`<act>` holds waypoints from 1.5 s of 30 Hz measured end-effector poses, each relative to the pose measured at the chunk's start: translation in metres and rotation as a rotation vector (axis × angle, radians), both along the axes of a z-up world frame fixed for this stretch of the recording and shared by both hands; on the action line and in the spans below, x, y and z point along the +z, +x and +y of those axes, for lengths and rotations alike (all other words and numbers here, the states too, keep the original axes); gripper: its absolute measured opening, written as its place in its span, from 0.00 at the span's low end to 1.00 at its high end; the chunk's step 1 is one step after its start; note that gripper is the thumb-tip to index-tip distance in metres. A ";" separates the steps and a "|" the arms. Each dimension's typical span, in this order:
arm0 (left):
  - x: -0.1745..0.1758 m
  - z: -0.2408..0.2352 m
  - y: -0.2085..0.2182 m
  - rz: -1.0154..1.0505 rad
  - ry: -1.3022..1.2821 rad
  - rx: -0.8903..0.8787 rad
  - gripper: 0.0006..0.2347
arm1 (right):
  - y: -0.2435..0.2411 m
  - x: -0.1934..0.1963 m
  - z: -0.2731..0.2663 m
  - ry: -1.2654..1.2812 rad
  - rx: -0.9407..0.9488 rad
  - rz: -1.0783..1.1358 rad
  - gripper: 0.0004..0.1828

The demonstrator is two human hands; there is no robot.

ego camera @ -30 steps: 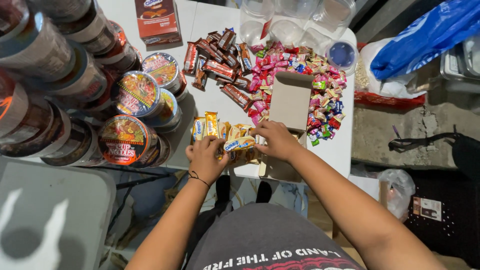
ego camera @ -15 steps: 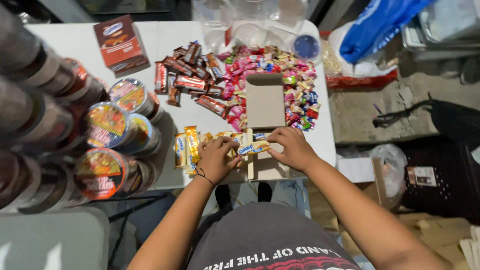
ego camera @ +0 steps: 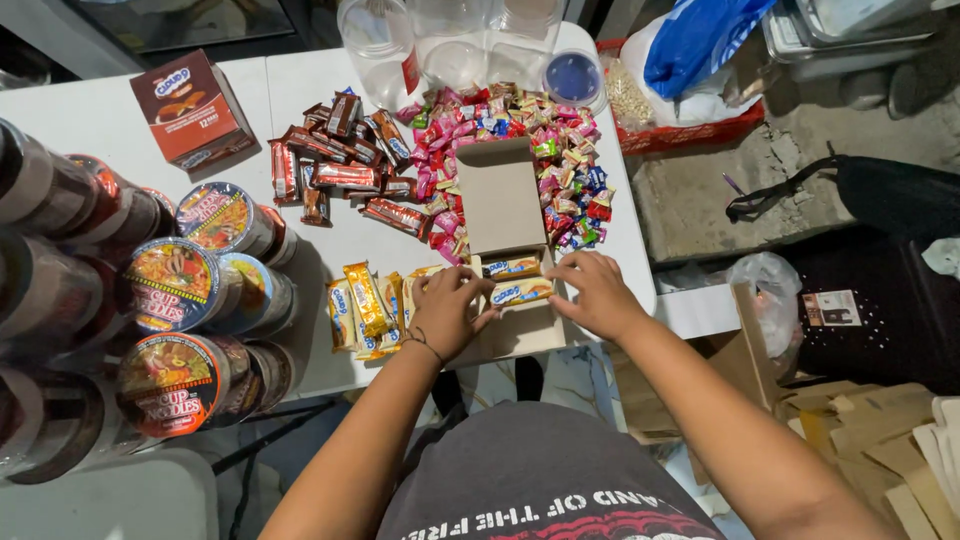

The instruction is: The person sorts individually wrapped snack bars and candies on a white table, aligns the snack bars into rows, and places them one by one into an open cardboard box, pressing them to fit neatly. The person continues filling the box with the remaining bars through the end of the clip.

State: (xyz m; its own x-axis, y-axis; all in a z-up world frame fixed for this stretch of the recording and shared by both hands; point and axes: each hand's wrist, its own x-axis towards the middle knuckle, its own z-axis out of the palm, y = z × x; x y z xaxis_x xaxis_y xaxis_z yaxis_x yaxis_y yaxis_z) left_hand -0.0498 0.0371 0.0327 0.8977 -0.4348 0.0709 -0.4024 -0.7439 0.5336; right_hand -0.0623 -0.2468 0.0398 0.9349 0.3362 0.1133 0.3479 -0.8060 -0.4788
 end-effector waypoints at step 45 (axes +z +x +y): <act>-0.051 -0.038 0.042 -0.200 0.211 0.216 0.09 | 0.046 -0.020 0.024 -0.134 -0.095 -0.042 0.16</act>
